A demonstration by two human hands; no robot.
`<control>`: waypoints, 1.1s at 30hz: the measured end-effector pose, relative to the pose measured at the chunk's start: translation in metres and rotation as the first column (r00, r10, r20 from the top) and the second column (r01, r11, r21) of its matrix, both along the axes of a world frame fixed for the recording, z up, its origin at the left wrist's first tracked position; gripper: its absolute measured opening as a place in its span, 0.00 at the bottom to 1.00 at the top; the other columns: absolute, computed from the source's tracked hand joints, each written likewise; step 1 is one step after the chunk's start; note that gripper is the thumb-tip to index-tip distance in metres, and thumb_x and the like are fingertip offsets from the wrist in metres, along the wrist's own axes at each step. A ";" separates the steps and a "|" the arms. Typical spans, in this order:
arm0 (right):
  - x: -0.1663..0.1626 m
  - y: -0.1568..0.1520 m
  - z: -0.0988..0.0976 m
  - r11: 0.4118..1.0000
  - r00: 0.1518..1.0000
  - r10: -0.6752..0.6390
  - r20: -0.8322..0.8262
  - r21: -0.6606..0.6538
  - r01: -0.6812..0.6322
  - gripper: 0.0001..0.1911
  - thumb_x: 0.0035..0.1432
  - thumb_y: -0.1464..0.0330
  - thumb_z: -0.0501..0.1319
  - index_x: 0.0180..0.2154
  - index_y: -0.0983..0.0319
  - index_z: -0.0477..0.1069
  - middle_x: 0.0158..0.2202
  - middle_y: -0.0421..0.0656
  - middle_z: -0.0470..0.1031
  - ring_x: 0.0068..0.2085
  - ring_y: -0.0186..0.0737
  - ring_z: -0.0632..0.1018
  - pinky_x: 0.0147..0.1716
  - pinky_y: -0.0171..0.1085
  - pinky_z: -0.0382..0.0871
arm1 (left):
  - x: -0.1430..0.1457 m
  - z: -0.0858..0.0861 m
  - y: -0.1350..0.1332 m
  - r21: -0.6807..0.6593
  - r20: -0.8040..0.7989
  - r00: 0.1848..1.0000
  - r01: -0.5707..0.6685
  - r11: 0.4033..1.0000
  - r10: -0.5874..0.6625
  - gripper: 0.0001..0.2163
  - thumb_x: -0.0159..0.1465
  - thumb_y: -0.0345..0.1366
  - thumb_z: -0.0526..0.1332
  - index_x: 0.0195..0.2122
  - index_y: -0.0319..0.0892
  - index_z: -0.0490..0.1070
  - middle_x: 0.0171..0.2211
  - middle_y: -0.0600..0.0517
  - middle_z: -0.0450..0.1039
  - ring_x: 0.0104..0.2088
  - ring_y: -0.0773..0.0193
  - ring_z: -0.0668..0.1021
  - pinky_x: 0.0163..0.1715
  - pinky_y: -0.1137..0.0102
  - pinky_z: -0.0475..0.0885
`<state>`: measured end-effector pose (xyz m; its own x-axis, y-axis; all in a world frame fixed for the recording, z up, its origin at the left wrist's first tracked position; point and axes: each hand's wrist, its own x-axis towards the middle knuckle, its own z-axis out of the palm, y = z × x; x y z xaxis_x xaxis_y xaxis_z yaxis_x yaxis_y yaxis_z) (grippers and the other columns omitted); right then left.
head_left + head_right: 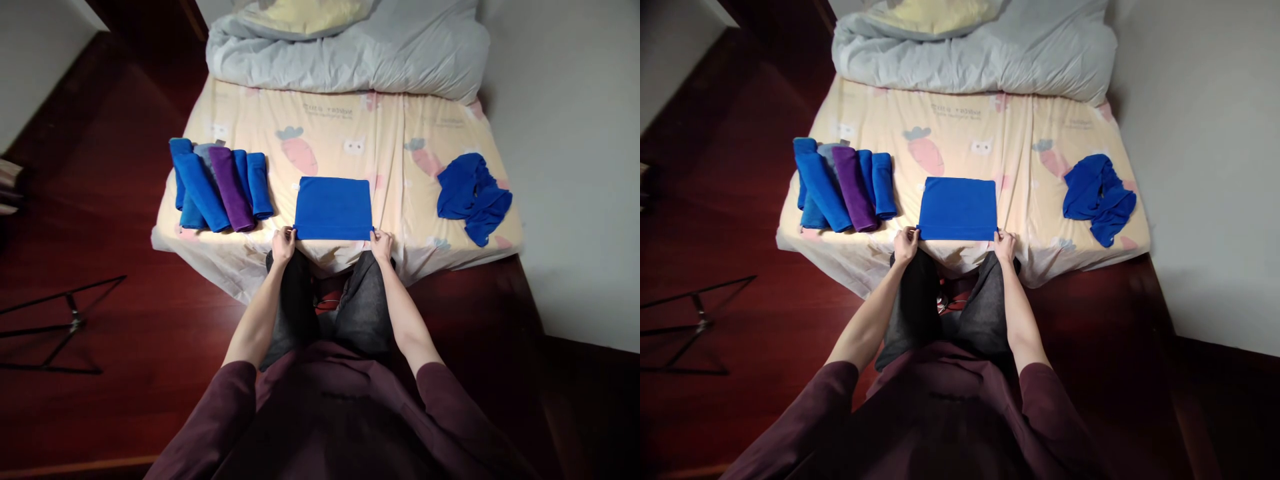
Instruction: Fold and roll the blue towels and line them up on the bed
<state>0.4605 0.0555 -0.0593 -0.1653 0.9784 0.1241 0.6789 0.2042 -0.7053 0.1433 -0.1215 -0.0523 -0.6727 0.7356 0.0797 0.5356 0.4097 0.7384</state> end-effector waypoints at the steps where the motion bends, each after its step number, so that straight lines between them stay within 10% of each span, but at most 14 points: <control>1: -0.001 0.000 0.001 1.000 1.000 -0.001 0.006 0.002 0.001 0.13 0.65 0.61 0.60 0.32 0.60 0.78 0.34 0.50 0.82 0.46 0.52 0.77 0.55 0.47 0.69 | 0.000 0.000 0.000 -0.003 -0.005 1.000 0.003 1.000 -0.003 0.12 0.71 0.45 0.57 0.45 0.44 0.74 0.39 0.42 0.78 0.44 0.49 0.79 0.50 0.57 0.74; 24: -0.002 -0.007 0.010 0.997 1.000 0.021 0.020 0.073 -0.022 0.04 0.64 0.68 0.59 0.38 0.59 0.73 0.40 0.48 0.78 0.45 0.48 0.76 0.55 0.45 0.70 | 0.000 0.002 0.001 -0.031 -0.207 0.976 0.056 0.998 -0.062 0.06 0.69 0.38 0.59 0.41 0.45 0.75 0.47 0.40 0.75 0.52 0.44 0.73 0.56 0.53 0.69; 33: 0.005 -0.013 0.018 0.946 0.959 0.267 0.094 0.165 -0.279 0.20 0.65 0.77 0.51 0.46 0.59 0.81 0.50 0.49 0.81 0.55 0.48 0.74 0.60 0.46 0.70 | 0.003 0.006 0.003 -0.032 -0.181 0.950 0.254 0.967 -0.256 0.18 0.69 0.29 0.51 0.50 0.45 0.79 0.58 0.45 0.77 0.59 0.46 0.71 0.61 0.50 0.66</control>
<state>0.4654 0.0424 -0.0416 -0.4373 0.8585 0.2678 0.6259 0.5044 -0.5949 0.1466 -0.1186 -0.0460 -0.4369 0.8820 0.1767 0.7483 0.2474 0.6155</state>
